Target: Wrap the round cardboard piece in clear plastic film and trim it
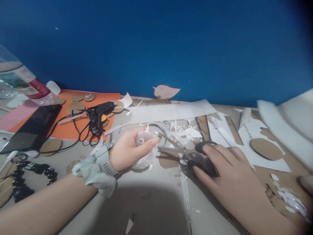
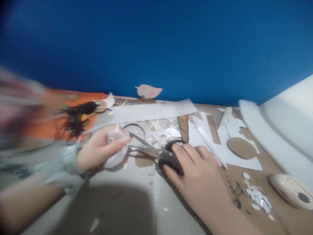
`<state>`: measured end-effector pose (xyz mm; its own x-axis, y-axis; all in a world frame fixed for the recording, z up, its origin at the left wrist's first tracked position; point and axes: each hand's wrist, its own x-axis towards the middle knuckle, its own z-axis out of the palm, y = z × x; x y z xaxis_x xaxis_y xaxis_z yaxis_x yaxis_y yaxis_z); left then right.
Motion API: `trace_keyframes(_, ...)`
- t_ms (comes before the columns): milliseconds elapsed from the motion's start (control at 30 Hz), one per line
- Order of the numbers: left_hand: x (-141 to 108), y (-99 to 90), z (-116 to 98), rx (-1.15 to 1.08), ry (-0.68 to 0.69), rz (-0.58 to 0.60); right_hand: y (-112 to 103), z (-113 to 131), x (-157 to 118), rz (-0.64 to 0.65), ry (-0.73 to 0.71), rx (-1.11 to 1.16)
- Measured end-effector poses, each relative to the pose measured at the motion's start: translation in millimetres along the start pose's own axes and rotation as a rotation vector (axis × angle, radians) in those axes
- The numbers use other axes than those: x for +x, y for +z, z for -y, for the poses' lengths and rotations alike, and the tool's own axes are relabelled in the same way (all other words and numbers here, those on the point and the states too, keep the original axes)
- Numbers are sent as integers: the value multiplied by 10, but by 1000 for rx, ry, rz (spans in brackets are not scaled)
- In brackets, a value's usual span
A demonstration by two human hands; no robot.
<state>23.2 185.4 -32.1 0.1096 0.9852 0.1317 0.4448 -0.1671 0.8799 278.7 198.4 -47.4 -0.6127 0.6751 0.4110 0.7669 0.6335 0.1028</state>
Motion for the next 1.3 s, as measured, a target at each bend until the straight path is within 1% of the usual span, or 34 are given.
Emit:
trace_keyframes(167,-6,-7,-26,79,0,-35,6,8,11,6,21,35)
trace_keyframes(333,-7,29,-29,140,-23,-12,-7,16,12,16,41,46)
trace_keyframes(467,-11,45,-25,163,-39,-22,-10,23,12,1,31,45)
trace_keyframes(700,-7,18,-47,154,-43,-33,-36,38,26,-40,6,19)
trace_keyframes(800,-1,14,-39,137,-36,-61,-51,56,27,-25,27,40)
trace_keyframes(900,-3,18,-24,152,-63,-84,-53,70,22,-6,52,48)
trace_keyframes(1100,-6,22,-22,186,-68,-122,-53,79,35,-15,68,56)
trace_keyframes(1300,-21,34,-36,147,-76,-143,-73,92,41,-14,66,69)
